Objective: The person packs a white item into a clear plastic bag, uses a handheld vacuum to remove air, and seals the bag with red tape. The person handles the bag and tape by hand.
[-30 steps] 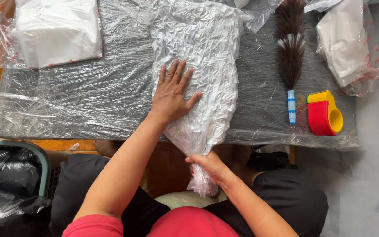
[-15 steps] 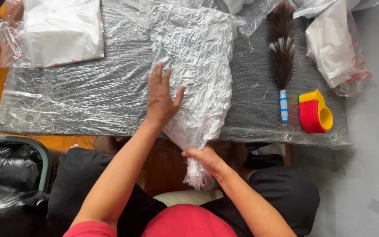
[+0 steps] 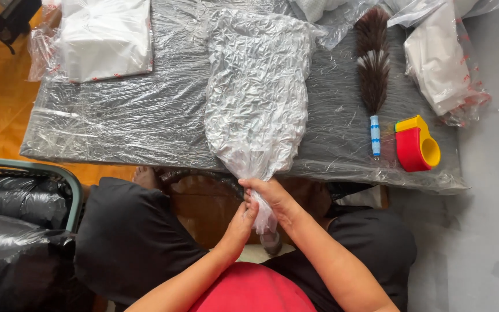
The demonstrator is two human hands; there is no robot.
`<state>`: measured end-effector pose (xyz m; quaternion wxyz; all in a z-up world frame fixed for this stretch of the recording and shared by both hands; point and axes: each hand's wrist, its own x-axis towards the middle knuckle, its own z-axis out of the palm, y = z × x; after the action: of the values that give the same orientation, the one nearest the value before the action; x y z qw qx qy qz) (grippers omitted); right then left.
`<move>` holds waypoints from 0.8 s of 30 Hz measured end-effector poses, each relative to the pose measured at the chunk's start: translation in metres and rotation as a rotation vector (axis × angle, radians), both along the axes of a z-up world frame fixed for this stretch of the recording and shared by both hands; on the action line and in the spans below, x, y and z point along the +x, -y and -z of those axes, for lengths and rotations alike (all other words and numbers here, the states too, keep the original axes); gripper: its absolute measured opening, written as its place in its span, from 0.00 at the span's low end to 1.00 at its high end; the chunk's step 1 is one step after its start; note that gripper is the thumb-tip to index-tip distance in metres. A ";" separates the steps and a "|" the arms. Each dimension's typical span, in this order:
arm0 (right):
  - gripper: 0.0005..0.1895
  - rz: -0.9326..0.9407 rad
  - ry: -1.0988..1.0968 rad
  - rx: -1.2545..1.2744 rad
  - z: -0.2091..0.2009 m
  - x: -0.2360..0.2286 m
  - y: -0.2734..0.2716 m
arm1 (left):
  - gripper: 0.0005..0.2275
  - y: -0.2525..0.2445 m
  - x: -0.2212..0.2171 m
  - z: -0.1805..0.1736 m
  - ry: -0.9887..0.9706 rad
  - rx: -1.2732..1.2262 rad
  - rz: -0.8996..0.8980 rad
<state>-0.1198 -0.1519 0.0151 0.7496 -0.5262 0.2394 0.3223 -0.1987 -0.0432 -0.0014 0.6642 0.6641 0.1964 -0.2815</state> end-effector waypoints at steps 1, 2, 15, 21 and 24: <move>0.14 -0.011 0.013 0.030 -0.008 0.000 -0.001 | 0.30 0.004 0.001 -0.002 -0.017 -0.099 -0.077; 0.14 -0.011 0.021 0.030 -0.010 0.001 -0.002 | 0.30 0.006 0.001 -0.002 -0.009 -0.100 -0.076; 0.13 0.013 -0.161 0.178 -0.027 0.016 -0.012 | 0.39 0.011 -0.011 0.043 0.527 -0.193 -0.283; 0.11 0.051 -0.146 0.198 -0.027 0.028 -0.013 | 0.35 0.017 -0.017 0.031 0.447 -0.040 -0.290; 0.12 0.049 -0.132 0.189 -0.030 0.031 -0.013 | 0.36 0.020 -0.018 0.023 0.403 -0.077 -0.360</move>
<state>-0.0888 -0.1391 0.0450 0.7861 -0.4250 0.2693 0.3591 -0.2167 -0.0629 -0.0246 0.7541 0.6352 0.1643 -0.0286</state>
